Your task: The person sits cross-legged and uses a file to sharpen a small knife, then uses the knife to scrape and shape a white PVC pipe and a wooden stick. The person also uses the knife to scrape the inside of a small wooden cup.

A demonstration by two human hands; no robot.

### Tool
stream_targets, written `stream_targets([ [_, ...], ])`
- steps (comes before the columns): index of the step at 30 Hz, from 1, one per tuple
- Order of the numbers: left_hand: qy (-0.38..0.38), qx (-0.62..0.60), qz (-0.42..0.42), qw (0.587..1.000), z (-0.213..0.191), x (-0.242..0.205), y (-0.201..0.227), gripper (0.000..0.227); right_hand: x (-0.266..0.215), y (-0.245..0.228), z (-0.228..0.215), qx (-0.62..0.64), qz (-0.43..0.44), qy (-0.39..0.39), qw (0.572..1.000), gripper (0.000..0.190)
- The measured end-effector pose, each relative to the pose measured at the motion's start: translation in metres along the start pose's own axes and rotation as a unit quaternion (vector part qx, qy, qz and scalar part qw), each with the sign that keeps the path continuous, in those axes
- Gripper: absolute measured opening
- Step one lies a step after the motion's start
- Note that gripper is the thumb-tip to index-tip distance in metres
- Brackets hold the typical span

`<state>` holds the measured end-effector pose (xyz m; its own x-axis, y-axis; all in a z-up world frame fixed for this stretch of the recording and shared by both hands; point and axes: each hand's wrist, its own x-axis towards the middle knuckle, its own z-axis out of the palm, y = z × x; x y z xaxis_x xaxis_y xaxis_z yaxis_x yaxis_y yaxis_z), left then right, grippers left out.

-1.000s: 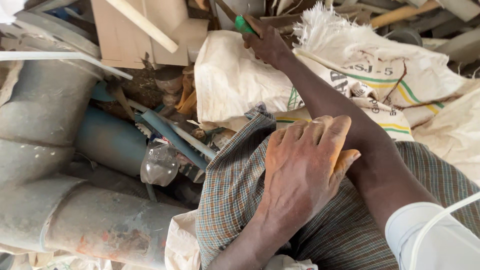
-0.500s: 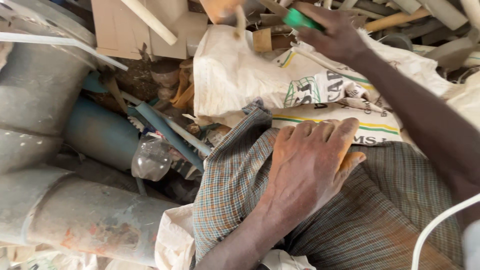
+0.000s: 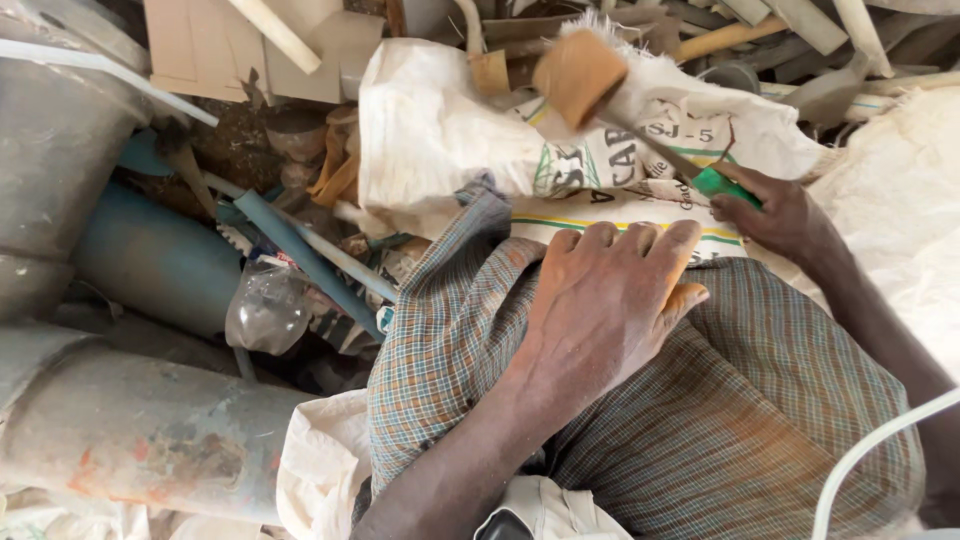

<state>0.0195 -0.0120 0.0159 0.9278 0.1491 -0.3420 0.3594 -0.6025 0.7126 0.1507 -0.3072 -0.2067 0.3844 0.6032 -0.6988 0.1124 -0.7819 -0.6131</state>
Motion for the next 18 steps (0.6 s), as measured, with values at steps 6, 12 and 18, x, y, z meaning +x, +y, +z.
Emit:
stream_targets([
  [6, -0.003, -0.003, 0.015, 1.000, 0.003, 0.003, 0.004, 0.050, -0.031, 0.006, -0.015, -0.049, 0.041, 0.097, 0.993, 0.049],
  [12, -0.031, -0.006, 0.001, 0.999, 0.004, 0.004, 0.005, 0.047, 0.042, -0.032, -0.033, -0.113, -0.108, 0.100, 0.983, 0.044],
  [18, -0.058, -0.011, -0.028, 0.998, -0.001, 0.008, -0.002, 0.046, 0.221, -0.095, 0.051, -0.155, -0.307, 0.077, 0.936, 0.054],
])
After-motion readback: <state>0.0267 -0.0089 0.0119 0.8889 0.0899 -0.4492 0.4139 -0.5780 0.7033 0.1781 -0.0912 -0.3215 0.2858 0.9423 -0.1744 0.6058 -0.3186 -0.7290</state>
